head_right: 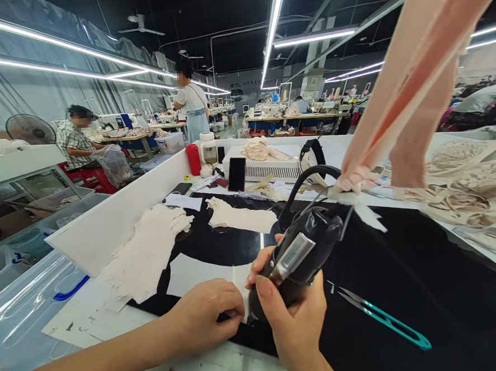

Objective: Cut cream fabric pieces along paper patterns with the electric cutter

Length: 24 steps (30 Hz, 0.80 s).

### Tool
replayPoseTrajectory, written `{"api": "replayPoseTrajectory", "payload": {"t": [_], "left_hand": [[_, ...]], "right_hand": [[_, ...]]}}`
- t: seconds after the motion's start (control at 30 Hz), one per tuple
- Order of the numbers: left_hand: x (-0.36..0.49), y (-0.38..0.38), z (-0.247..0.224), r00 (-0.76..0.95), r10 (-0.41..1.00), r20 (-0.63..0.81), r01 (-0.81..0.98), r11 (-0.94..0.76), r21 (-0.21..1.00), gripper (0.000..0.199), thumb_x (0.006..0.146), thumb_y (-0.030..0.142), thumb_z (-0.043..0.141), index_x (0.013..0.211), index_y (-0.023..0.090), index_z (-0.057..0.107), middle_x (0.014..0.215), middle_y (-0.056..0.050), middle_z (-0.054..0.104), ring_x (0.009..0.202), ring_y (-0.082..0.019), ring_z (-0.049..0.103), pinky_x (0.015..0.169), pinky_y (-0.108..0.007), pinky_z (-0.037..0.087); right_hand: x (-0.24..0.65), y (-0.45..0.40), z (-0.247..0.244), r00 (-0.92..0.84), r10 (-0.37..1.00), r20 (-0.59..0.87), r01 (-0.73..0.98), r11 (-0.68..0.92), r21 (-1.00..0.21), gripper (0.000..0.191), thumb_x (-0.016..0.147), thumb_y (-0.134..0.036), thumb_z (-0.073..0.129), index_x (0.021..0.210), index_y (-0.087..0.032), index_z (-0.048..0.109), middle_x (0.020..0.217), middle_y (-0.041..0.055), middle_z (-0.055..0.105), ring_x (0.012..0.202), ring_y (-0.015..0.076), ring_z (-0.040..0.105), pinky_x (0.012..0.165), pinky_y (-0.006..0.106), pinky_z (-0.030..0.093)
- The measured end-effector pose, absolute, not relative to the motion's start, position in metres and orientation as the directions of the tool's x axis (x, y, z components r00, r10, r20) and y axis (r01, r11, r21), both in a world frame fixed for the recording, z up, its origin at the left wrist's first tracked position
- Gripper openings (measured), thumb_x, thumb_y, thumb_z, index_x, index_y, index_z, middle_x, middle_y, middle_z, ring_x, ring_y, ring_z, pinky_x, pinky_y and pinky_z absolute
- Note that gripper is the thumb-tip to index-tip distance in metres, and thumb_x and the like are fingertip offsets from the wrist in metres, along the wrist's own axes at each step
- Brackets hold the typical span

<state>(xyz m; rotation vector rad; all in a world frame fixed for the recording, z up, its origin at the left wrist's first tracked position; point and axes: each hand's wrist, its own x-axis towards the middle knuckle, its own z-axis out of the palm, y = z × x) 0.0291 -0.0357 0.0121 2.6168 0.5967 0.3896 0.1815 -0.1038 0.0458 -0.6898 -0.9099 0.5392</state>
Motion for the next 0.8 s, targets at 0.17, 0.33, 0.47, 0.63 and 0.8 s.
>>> {"api": "replayPoseTrajectory", "payload": {"t": [0.17, 0.33, 0.47, 0.63, 0.8], "left_hand": [[0.029, -0.036, 0.011, 0.870, 0.460, 0.175, 0.331, -0.810, 0.484, 0.013, 0.083, 0.006, 0.066, 0.084, 0.019, 0.067, 0.085, 0.002, 0.069, 0.082, -0.016, 0.063, 0.080, -0.025, 0.047], [0.027, -0.035, 0.012, 0.891, 0.406, 0.201, 0.276, -0.838, 0.470, 0.012, 0.091, 0.008, 0.065, 0.091, 0.019, 0.069, 0.093, 0.000, 0.072, 0.087, -0.017, 0.065, 0.083, -0.025, 0.048], [0.025, -0.032, 0.014, 0.891, 0.383, 0.243, 0.240, -0.853, 0.464, 0.013, 0.101, 0.010, 0.059, 0.097, 0.017, 0.070, 0.098, -0.001, 0.072, 0.091, -0.017, 0.066, 0.085, -0.025, 0.047], [0.030, -0.030, 0.012, 0.893, 0.374, 0.251, 0.249, -0.873, 0.419, 0.004, 0.099, 0.015, 0.068, 0.097, 0.017, 0.070, 0.097, -0.001, 0.071, 0.092, -0.018, 0.065, 0.087, -0.026, 0.047], [0.034, -0.030, 0.009, 0.883, 0.371, 0.288, 0.272, -0.903, 0.332, 0.008, 0.095, 0.013, 0.073, 0.093, 0.016, 0.067, 0.093, -0.001, 0.067, 0.088, -0.017, 0.063, 0.084, -0.026, 0.048]], "right_hand": [[0.181, -0.102, 0.043, 0.506, 0.686, 0.522, -0.106, 0.650, -0.752, 0.037, 0.094, -0.032, 0.078, 0.125, -0.030, 0.058, 0.086, 0.0000, 0.065, 0.065, 0.0164, 0.064, 0.057, 0.029, 0.055], [0.183, -0.104, 0.041, 0.502, 0.682, 0.532, -0.086, 0.651, -0.754, 0.039, 0.094, -0.031, 0.077, 0.127, -0.029, 0.057, 0.087, 0.0004, 0.065, 0.067, 0.0171, 0.063, 0.059, 0.032, 0.058], [0.185, -0.104, 0.038, 0.482, 0.682, 0.550, -0.076, 0.658, -0.749, 0.040, 0.094, -0.029, 0.076, 0.129, -0.029, 0.056, 0.088, 0.0013, 0.065, 0.069, 0.0180, 0.063, 0.059, 0.033, 0.058], [0.189, -0.102, 0.034, 0.471, 0.678, 0.565, -0.064, 0.665, -0.744, 0.042, 0.094, -0.028, 0.077, 0.130, -0.028, 0.056, 0.087, 0.0022, 0.065, 0.070, 0.0189, 0.063, 0.059, 0.034, 0.058], [0.188, -0.104, 0.038, 0.484, 0.676, 0.556, -0.060, 0.659, -0.749, 0.041, 0.093, -0.030, 0.078, 0.128, -0.028, 0.057, 0.086, 0.0019, 0.065, 0.069, 0.0185, 0.062, 0.059, 0.034, 0.058]]}}
